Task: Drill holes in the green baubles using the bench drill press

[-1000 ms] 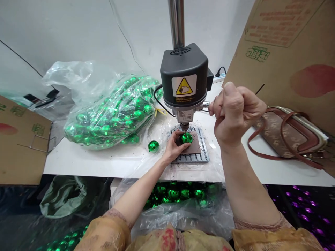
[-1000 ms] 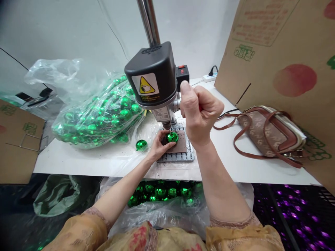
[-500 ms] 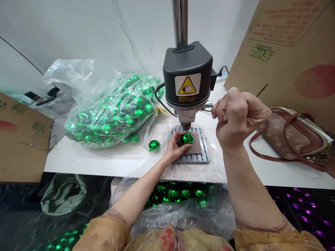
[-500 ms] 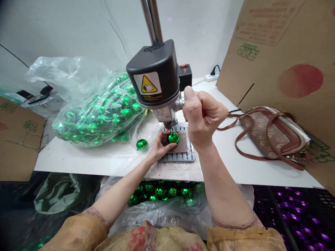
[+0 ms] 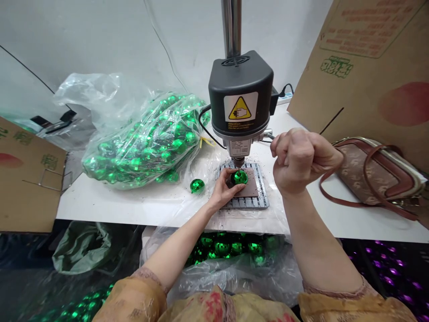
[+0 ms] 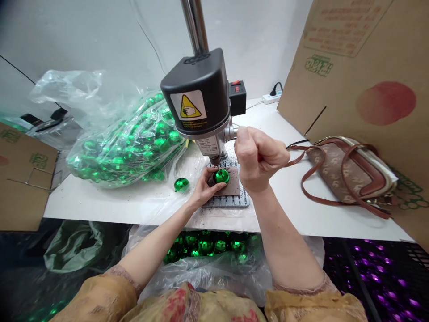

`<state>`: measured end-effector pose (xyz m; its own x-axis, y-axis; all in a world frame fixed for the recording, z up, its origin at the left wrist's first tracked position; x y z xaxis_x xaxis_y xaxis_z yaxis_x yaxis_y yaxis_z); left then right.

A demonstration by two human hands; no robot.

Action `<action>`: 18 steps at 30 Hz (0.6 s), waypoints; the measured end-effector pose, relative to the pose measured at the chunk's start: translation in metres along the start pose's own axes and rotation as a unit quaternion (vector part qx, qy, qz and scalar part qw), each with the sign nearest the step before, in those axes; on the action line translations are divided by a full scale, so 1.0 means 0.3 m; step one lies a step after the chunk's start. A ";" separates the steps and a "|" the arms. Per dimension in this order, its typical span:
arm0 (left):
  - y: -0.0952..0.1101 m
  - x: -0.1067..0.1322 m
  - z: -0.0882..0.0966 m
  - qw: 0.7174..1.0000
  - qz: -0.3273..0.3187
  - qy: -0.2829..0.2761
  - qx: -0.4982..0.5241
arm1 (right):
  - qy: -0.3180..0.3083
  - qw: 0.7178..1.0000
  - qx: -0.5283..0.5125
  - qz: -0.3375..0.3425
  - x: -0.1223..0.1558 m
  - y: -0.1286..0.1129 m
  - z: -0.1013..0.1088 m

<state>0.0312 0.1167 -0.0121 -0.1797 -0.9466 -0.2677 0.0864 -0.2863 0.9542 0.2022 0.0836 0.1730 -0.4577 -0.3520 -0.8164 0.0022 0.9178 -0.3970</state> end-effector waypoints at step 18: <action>0.000 0.004 0.002 1.000 0.001 0.001 -0.009 | -0.004 0.997 0.005 0.075 0.073 0.014 0.044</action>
<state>0.0304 0.1156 -0.0122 -0.1776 -0.9474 -0.2664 0.1034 -0.2871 0.9523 0.2040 0.0774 0.1479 -0.4436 -0.2128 -0.8706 0.0796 0.9582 -0.2748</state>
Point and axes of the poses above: each hand's wrist, its own x-axis away from the middle knuckle, its own z-axis out of the back of the hand, y = z × x, the point moved 6 cm from there along -x, towards the middle knuckle, and after that the axes turned 1 degree about -y, right-handed, at the moved point
